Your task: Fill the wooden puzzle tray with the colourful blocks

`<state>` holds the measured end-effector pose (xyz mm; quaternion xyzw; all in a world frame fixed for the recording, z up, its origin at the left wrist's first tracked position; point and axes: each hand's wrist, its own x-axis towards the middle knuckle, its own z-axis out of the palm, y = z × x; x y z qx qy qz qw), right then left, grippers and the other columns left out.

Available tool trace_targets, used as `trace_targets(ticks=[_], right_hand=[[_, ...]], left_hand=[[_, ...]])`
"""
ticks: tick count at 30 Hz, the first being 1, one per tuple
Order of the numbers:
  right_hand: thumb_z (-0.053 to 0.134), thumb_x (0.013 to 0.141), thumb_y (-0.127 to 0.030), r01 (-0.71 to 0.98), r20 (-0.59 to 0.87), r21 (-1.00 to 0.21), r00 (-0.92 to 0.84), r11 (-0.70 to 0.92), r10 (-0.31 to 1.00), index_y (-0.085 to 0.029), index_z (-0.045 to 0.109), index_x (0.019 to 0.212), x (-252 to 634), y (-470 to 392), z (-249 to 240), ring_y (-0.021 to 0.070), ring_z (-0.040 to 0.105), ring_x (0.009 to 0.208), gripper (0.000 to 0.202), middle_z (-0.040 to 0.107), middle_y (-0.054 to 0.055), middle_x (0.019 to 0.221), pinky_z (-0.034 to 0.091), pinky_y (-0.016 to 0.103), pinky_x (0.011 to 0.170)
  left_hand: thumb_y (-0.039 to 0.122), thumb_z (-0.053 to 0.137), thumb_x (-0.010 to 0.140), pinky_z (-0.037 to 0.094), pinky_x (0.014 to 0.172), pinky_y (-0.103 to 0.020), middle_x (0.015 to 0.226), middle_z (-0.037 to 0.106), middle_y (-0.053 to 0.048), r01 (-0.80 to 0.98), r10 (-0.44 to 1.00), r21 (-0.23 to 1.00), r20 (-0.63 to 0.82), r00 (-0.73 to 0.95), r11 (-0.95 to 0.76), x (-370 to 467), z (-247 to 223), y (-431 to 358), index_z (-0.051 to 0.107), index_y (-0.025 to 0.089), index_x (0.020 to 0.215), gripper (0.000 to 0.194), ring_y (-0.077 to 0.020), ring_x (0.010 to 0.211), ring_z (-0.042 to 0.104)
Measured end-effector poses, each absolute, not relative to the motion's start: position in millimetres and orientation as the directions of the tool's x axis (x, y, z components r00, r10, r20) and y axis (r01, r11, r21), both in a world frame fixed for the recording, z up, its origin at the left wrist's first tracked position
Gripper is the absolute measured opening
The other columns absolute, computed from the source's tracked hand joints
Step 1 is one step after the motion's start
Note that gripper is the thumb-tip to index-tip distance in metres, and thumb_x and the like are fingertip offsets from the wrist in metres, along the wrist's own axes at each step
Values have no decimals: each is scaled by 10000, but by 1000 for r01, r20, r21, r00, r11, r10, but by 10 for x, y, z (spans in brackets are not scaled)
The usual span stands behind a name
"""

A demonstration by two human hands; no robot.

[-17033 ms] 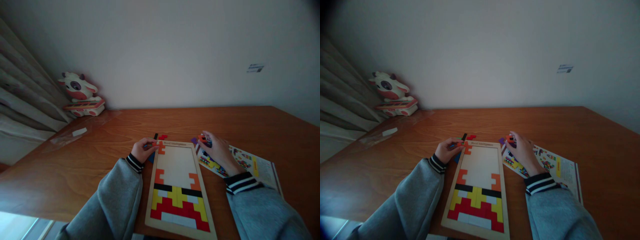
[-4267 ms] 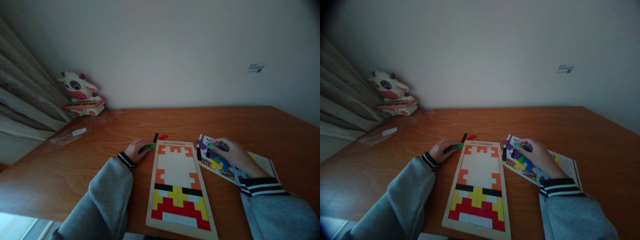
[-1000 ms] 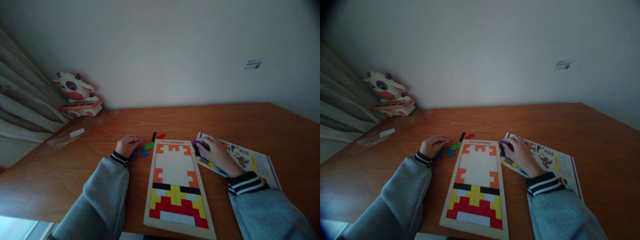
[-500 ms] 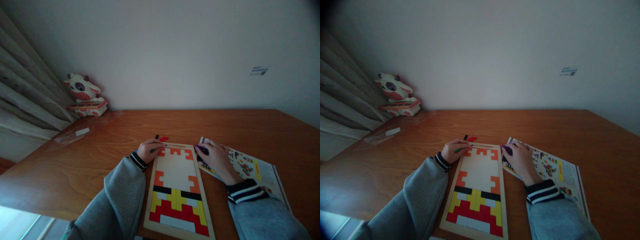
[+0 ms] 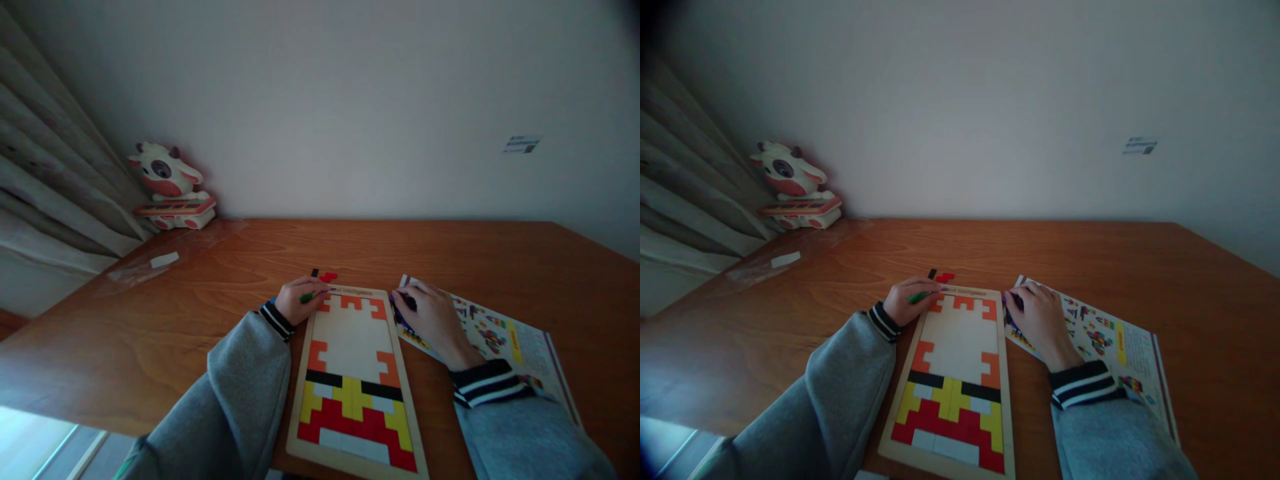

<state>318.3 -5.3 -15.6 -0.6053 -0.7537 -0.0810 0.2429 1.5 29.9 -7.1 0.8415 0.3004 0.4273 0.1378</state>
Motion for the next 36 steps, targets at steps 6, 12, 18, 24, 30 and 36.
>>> trace_targets(ticks=[6, 12, 18, 24, 30, 36], right_hand=[[490, 965, -395, 947, 458, -191, -145, 257, 877, -208, 711, 889, 3184, -63, -153, 238, 645, 868, 300, 701, 76, 896, 460, 382, 832], [487, 963, -344, 905, 528, -246, -176, 348, 831, -208, 707, 941, 3049, -106, 46, 260, 667, 909, 260, 724, 90, 965, 485, 414, 823], [593, 929, -329, 599, 392, -590, -374, 541, 841, -237, 687, 1088, 2506, -55, 273, 201, 703, 901, 206, 747, 54, 1008, 551, 345, 821], [623, 921, -275, 518, 389, -647, -407, 560, 826, -241, 705, 1014, 2260, 38, 185, 188, 718, 904, 129, 764, 32, 993, 545, 330, 828], [604, 893, -167, 629, 460, -424, -470, 651, 753, -229, 673, 934, 2314, -10, 68, 178, 684, 832, 101, 726, 22, 906, 528, 316, 782], [579, 887, -118, 713, 502, -103, -564, 693, 655, -208, 646, 859, 2326, -4, 89, 217, 637, 856, 115, 684, 56, 897, 502, 363, 804]], left_hand=[[264, 613, 933, 599, 768, -262, 997, 757, -66, 445, 743, 597, 578, 338, -667, 14, -88, 285, 684, 178, 1115, 213, -150, 828, 726], [354, 681, 895, 601, 720, -270, 895, 765, -69, 427, 760, 628, 546, 353, -650, 13, -85, 268, 691, 151, 952, 211, -163, 767, 726], [402, 679, 900, 602, 763, -284, 897, 768, -81, 362, 724, 627, 581, 371, -690, 5, -98, 276, 710, 153, 911, 251, -165, 795, 729], [386, 690, 893, 573, 640, -236, 806, 751, -63, 354, 730, 639, 574, 372, -683, 17, -74, 262, 732, 146, 905, 243, -137, 670, 688], [282, 643, 914, 576, 773, -272, 886, 758, -72, 349, 616, 511, 588, 525, -785, 30, -89, 276, 728, 170, 896, 142, -161, 809, 704], [208, 577, 892, 564, 817, -340, 910, 750, -84, 428, 582, 397, 599, 549, -812, 29, -75, 268, 710, 172, 1010, 182, -198, 858, 693]])
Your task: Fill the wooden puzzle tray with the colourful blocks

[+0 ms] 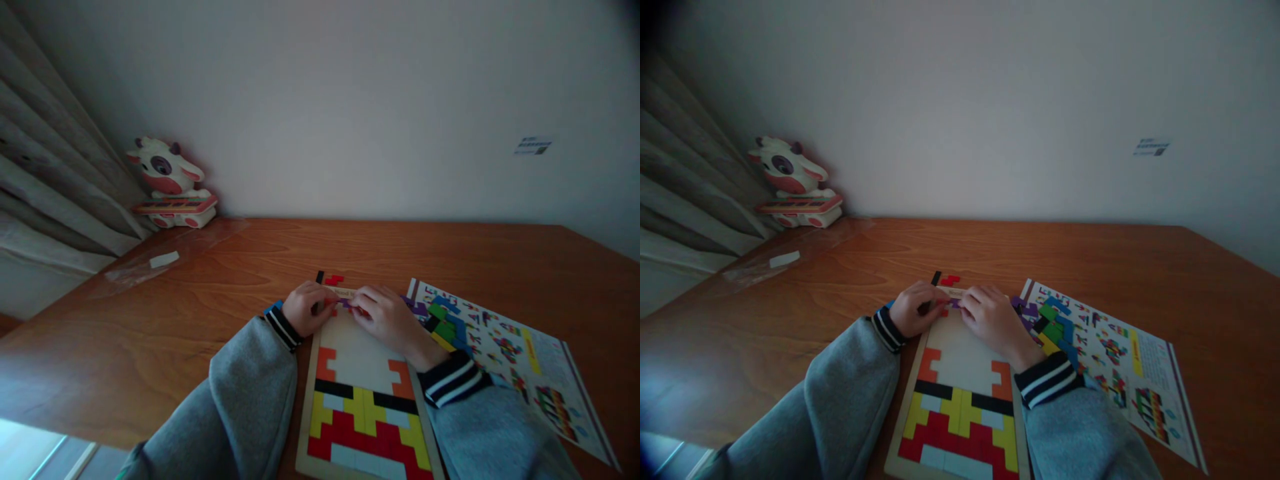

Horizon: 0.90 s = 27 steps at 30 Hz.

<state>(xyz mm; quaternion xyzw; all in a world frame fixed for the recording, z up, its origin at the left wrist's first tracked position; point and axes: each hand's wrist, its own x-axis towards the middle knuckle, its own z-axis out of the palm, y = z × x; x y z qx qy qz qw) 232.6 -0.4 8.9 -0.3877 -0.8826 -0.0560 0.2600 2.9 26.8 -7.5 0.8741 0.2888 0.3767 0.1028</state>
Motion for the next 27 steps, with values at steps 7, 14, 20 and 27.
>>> trace_targets(ticks=[7, 14, 20, 27], right_hand=[[545, 893, -91, 717, 484, 25, -618, 696, 620, -201, 655, 824, 2243, -63, 170, 233, 631, 837, 170, 675, 71, 846, 495, 388, 795], [590, 857, -137, 690, 507, -384, -398, 614, 764, -222, 622, 923, 2277, -57, 78, 181, 698, 799, 112, 731, 26, 879, 542, 313, 744], [563, 904, -113, 710, 511, -130, -550, 692, 660, -217, 683, 974, 2283, -46, 121, 216, 670, 887, 173, 705, 64, 940, 527, 366, 824], [563, 940, -147, 698, 475, 31, -640, 715, 604, -197, 728, 890, 2202, -70, 140, 231, 648, 866, 179, 716, 75, 930, 514, 400, 805]], left_hand=[[143, 551, 828, 559, 848, -351, 966, 744, -78, 502, 620, 376, 585, 523, -779, 20, -48, 239, 686, 184, 1026, 243, -202, 880, 688], [256, 596, 890, 565, 834, -343, 976, 744, -83, 503, 620, 375, 581, 526, -778, 24, -51, 252, 687, 186, 1035, 185, -205, 893, 694], [210, 555, 905, 566, 836, -337, 965, 750, -74, 543, 660, 394, 574, 484, -741, 31, -77, 256, 686, 193, 1039, 188, -196, 876, 700], [140, 553, 859, 573, 819, -352, 945, 756, -71, 558, 659, 380, 581, 477, -738, 27, -112, 272, 690, 181, 977, 186, -207, 862, 709]])
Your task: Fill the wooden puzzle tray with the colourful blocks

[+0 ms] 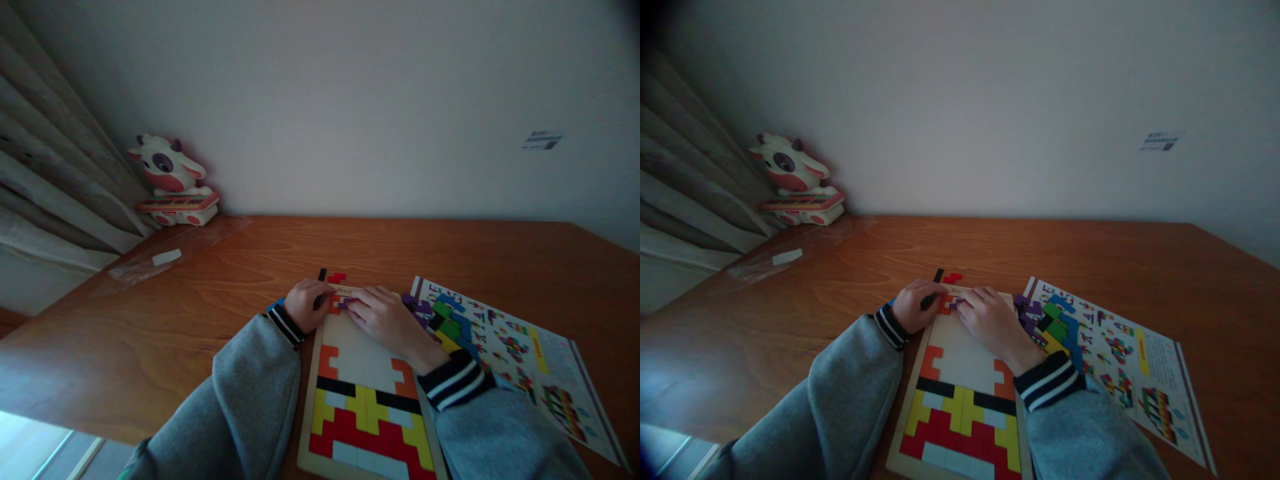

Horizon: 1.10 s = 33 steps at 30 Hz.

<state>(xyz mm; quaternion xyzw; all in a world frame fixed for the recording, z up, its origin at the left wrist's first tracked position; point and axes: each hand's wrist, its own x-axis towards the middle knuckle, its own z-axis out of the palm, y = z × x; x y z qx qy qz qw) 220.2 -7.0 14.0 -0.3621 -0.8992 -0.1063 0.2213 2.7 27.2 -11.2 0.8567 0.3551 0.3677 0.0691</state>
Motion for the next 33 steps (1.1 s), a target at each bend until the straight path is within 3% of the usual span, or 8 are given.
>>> trace_targets(ticks=[8, 12, 15, 18, 23, 27, 33], right_hand=[[560, 956, -236, 704, 442, -120, -593, 700, 673, -249, 746, 1035, 2194, -86, 96, 260, 614, 992, 202, 700, 85, 1069, 500, 454, 845], [523, 971, -251, 720, 454, -316, -457, 618, 765, -247, 687, 1173, 2437, -12, 144, 223, 625, 1005, 259, 680, 70, 1075, 497, 405, 900], [520, 968, -317, 774, 392, -411, -327, 482, 860, -226, 715, 1066, 2813, 81, 153, 221, 648, 967, 236, 686, 71, 1049, 508, 382, 880], [559, 929, -444, 819, 301, -436, -258, 373, 918, -215, 728, 1035, 3197, 135, 121, 252, 654, 977, 303, 686, 92, 1039, 507, 401, 894], [704, 740, -643, 840, 116, -491, -200, 231, 973, -261, 740, 1093, 3518, 110, 79, 302, 645, 1036, 522, 679, 95, 1089, 507, 410, 905], [732, 707, -617, 824, 35, -534, -201, 188, 979, -283, 746, 1084, 3570, 87, 88, 299, 641, 1025, 504, 672, 88, 1092, 507, 411, 889], [675, 777, -524, 812, 40, -555, -194, 183, 980, -278, 766, 1011, 3579, 79, 99, 279, 656, 976, 351, 681, 81, 1052, 507, 393, 856]], left_hand=[[136, 560, 841, 560, 827, -371, 947, 752, -76, 570, 651, 341, 547, 526, -747, 33, -104, 273, 692, 185, 986, 202, -216, 861, 698], [137, 574, 827, 555, 850, -394, 1021, 744, -93, 561, 634, 325, 552, 541, -761, 17, -104, 274, 697, 186, 1028, 240, -232, 913, 694], [159, 571, 852, 555, 858, -394, 1067, 739, -100, 557, 622, 313, 567, 540, -769, 11, -93, 274, 703, 183, 1043, 233, -228, 935, 691], [235, 569, 902, 548, 883, -386, 1094, 737, -91, 502, 546, 251, 563, 620, -828, 12, -90, 266, 717, 195, 1064, 223, -220, 978, 677], [367, 553, 951, 544, 887, -377, 1094, 743, -79, 460, 417, 74, 567, 710, -885, -4, -105, 234, 752, 224, 1048, 263, -223, 1008, 660], [373, 518, 972, 565, 891, -388, 1126, 738, -91, 471, 412, 25, 528, 743, -882, -29, -71, 214, 735, 188, 1098, 311, -224, 993, 673], [329, 496, 983, 586, 887, -396, 1144, 732, -96, 465, 414, 27, 504, 758, -885, -20, 4, 190, 723, 154, 1099, 309, -230, 990, 680]])
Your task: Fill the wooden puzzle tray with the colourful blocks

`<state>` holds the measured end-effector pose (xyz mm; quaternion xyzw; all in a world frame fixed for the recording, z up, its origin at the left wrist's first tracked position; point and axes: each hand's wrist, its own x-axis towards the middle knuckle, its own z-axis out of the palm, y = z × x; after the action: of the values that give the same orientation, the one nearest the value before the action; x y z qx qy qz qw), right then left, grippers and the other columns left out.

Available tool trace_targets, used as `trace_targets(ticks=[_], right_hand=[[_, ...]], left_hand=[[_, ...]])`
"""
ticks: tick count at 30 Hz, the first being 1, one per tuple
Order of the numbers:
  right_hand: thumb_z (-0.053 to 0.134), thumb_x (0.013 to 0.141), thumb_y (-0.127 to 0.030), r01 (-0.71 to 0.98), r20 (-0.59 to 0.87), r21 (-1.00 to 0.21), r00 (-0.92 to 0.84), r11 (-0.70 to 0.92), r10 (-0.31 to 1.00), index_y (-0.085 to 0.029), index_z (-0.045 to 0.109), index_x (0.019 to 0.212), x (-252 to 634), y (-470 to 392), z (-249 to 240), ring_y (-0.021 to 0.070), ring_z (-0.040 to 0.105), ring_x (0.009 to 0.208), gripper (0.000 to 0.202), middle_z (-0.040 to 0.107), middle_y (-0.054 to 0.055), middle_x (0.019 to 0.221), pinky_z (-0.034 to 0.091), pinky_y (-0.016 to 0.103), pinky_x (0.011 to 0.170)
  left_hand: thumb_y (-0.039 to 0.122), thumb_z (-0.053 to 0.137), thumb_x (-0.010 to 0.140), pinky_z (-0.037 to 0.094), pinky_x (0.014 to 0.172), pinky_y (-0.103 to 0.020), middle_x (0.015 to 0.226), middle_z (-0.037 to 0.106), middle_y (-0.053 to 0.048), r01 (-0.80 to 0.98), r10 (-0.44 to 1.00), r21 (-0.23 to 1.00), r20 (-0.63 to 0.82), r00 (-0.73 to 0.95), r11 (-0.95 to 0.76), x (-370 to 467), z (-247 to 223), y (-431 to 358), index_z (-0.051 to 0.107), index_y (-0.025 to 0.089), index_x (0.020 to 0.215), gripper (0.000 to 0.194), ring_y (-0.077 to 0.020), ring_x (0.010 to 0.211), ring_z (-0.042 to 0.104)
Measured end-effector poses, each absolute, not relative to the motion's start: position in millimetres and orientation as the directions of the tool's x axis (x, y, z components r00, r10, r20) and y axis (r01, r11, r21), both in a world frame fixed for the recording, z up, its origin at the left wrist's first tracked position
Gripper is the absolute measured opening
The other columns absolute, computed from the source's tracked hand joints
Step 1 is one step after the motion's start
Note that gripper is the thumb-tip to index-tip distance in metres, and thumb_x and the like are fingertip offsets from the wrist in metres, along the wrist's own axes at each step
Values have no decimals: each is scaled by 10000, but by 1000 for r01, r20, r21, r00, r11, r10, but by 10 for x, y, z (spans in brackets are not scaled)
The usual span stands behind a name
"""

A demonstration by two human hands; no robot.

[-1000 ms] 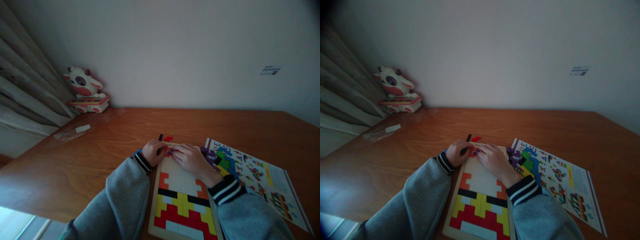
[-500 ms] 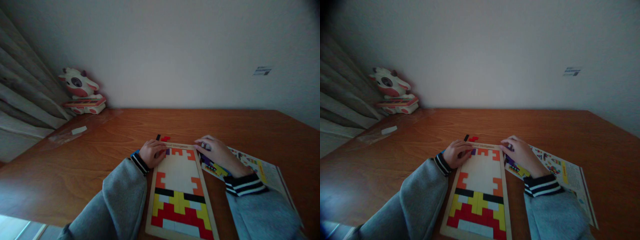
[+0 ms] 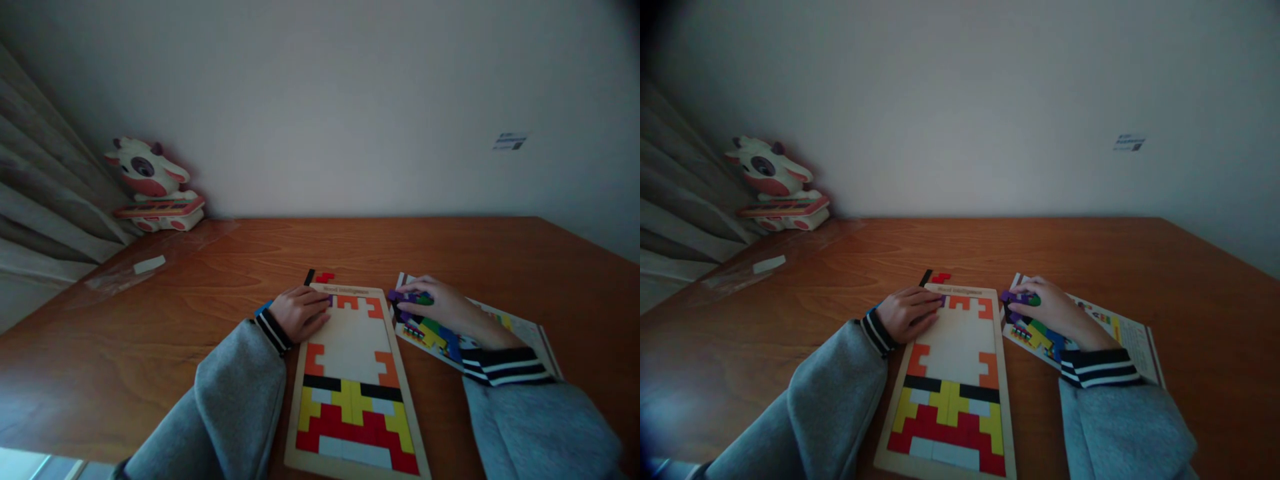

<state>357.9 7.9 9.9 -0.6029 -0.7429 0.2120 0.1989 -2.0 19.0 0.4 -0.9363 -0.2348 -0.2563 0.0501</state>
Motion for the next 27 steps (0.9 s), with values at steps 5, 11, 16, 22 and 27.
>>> trace_targets(ticks=[5, 11, 16, 22, 27], right_hand=[[659, 818, -507, 847, 133, -491, -162, 207, 978, -253, 748, 999, 3489, 87, 35, 264, 656, 939, 324, 690, 83, 1010, 502, 389, 842], [627, 867, -440, 862, 228, -439, -167, 254, 959, -229, 744, 940, 3355, 110, -13, 262, 671, 921, 252, 712, 90, 999, 513, 396, 826], [481, 959, -381, 903, 358, -298, -197, 311, 913, -209, 747, 926, 3333, 130, -6, 268, 683, 919, 318, 722, 110, 980, 514, 401, 832], [485, 951, -396, 832, 373, -480, -93, 278, 923, -197, 732, 942, 3205, 79, 80, 245, 706, 794, 318, 756, 91, 922, 529, 369, 733], [582, 889, -392, 619, 269, -728, -140, 296, 953, -232, 720, 955, 2948, -25, 128, 204, 710, 801, 222, 770, 40, 910, 549, 322, 727]], left_hand=[[316, 503, 977, 586, 895, -394, 1135, 733, -98, 470, 424, 38, 502, 754, -882, -19, 6, 186, 724, 157, 1093, 296, -225, 986, 684], [290, 512, 971, 580, 906, -385, 1137, 728, -104, 467, 436, 67, 493, 753, -882, -22, 17, 183, 717, 165, 1109, 277, -217, 1003, 680], [280, 510, 967, 581, 912, -390, 1143, 730, -95, 469, 443, 78, 488, 752, -880, -21, 2, 186, 718, 163, 1100, 273, -221, 1008, 679], [299, 494, 973, 581, 911, -389, 1145, 726, -99, 472, 454, 93, 487, 746, -876, -23, -30, 195, 716, 181, 1118, 290, -211, 1006, 677], [293, 506, 968, 576, 915, -387, 1137, 729, -92, 473, 456, 101, 494, 740, -875, -22, -23, 190, 716, 178, 1112, 279, -217, 1009, 674]])
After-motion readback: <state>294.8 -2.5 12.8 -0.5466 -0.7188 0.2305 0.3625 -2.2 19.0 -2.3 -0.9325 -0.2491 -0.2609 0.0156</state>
